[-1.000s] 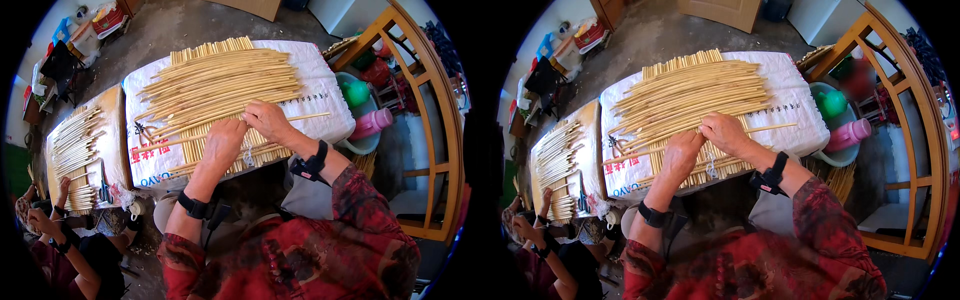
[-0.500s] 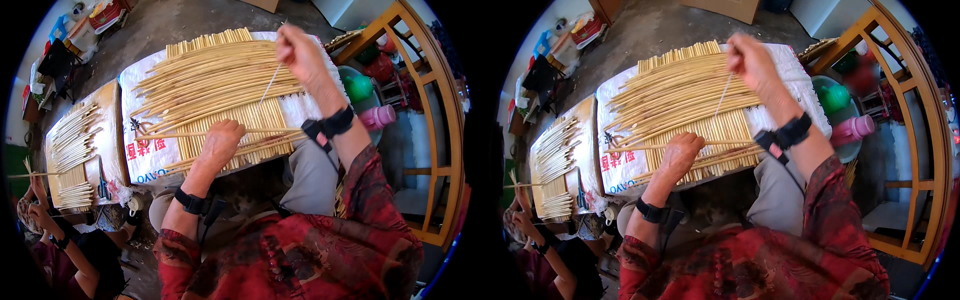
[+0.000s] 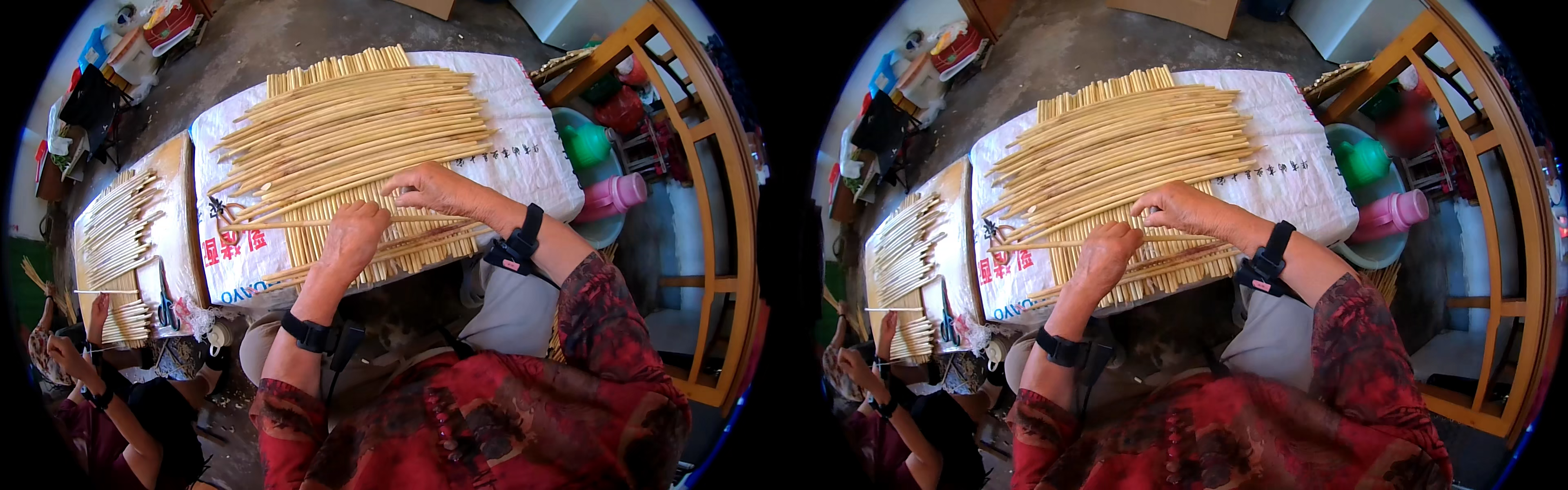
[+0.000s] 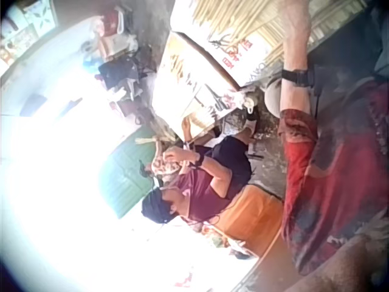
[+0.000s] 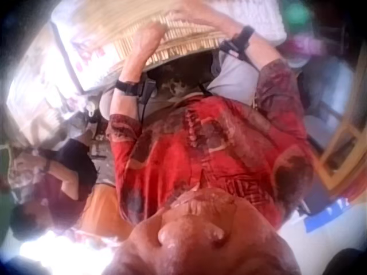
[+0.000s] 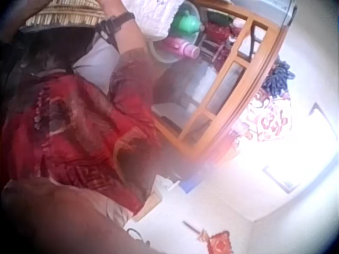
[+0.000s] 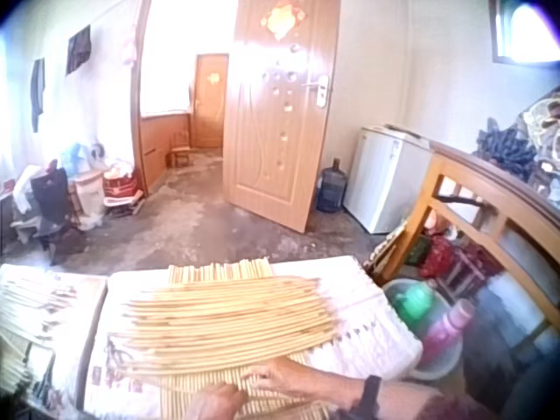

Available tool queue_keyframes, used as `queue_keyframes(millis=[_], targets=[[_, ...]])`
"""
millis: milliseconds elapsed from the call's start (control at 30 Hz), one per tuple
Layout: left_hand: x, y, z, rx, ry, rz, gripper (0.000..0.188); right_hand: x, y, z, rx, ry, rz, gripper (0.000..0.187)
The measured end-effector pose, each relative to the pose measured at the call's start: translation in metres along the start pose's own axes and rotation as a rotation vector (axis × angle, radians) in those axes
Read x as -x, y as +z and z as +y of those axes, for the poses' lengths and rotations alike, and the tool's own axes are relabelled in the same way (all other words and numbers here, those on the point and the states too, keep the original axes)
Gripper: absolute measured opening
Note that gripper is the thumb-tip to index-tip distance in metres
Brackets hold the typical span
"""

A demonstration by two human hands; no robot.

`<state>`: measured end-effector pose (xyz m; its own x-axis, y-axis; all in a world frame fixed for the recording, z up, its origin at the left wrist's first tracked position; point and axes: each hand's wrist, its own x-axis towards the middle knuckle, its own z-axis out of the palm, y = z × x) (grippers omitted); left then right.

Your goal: The person weaves wooden sticks together using white string to assemble a mat, picking up individual sticks and threading the string around them in a repeating pattern.

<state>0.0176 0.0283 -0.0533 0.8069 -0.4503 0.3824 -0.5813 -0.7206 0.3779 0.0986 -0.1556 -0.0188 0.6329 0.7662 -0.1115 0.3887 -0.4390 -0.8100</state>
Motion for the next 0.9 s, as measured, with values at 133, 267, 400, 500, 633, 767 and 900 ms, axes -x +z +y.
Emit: queue_keyframes(millis=[133, 267, 400, 500, 633, 767, 900], targets=[[-0.001, -0.007, -0.003, -0.013, -0.008, 0.009, 0.002, 0.000, 0.003, 0.003, 0.155, -0.053, -0.087, 0.019], [0.001, -0.004, -0.002, -0.011, -0.023, -0.008, 0.003, 0.004, 0.010, 0.002, 0.105, 0.040, -0.039, 0.015], [0.003, -0.001, -0.006, 0.001, -0.039, -0.049, 0.004, 0.000, 0.009, 0.007, -0.001, 0.177, 0.095, 0.021], [0.014, 0.002, -0.007, 0.016, -0.107, -0.119, 0.006, -0.007, 0.007, 0.004, -0.189, 0.361, 0.238, 0.027], [0.018, 0.005, -0.005, 0.027, -0.145, -0.173, 0.006, -0.008, -0.005, 0.023, -0.668, 0.334, 0.408, 0.018], [0.019, 0.008, -0.003, 0.035, -0.136, -0.140, 0.009, -0.017, 0.002, 0.026, -1.230, 0.267, 0.426, 0.017], [0.023, 0.009, 0.001, 0.008, -0.152, -0.155, 0.017, -0.034, -0.004, 0.032, -1.456, 0.166, 0.499, 0.017]])
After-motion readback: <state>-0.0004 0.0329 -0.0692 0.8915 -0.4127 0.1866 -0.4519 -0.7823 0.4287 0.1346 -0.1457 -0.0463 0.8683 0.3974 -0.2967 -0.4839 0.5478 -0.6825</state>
